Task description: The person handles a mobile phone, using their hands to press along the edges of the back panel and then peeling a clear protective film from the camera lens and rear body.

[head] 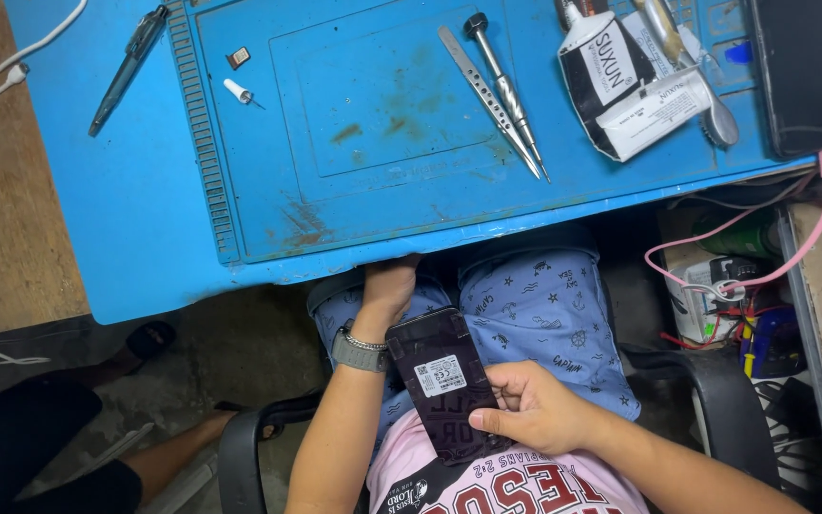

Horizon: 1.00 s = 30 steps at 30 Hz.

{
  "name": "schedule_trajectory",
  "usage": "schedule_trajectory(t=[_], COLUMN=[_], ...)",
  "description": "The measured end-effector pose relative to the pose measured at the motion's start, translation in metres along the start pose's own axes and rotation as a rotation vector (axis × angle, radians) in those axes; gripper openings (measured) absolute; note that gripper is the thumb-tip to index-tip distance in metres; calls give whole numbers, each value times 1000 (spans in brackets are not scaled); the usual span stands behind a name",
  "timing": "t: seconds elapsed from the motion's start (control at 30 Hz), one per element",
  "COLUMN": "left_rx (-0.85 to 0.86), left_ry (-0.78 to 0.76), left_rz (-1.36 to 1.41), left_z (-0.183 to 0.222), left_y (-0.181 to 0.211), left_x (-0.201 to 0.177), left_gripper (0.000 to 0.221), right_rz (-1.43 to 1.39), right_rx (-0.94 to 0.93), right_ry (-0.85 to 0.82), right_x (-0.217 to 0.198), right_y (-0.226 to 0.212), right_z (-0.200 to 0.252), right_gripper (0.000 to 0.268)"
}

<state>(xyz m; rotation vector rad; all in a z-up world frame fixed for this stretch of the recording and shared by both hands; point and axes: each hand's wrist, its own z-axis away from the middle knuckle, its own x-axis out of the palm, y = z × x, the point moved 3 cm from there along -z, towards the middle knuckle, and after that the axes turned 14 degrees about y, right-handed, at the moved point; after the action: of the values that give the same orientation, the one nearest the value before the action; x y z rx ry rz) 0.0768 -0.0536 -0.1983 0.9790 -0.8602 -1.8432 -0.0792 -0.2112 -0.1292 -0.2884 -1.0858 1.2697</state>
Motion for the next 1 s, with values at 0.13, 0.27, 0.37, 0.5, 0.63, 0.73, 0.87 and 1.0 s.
schedule_trajectory(t=[0.13,0.27,0.37,0.5,0.63,0.73,0.87,1.0], left_rx=[-20,-57,-53,-43,-61,-77,-81,-94], left_ry=[22,45,83,106,107,117,149,142], left_rz=[24,58,87,122,142,162,197,214], left_z=[0,-3,0,2,-5,-5,-1,8], left_y=[1,3,13,21,24,28,37,32], left_x=[7,10,7,5,15,15,7,-2], left_gripper=[36,37,37,37,37,37,38,38], right_rz=[5,31,-7,-45,-57,-40,12,4], right_rx=[7,29,-10,-35,-49,-49,-88,-86], right_ry=[11,28,-6,-15,-21,-25,-19,14], right_x=[-3,-5,0,-2,-1,1,0,-4], right_y=[7,8,2,0,1,-2,-1,2], right_z=[0,0,2,3,3,2,2,3], right_gripper=[31,30,33,35,36,36,35,37])
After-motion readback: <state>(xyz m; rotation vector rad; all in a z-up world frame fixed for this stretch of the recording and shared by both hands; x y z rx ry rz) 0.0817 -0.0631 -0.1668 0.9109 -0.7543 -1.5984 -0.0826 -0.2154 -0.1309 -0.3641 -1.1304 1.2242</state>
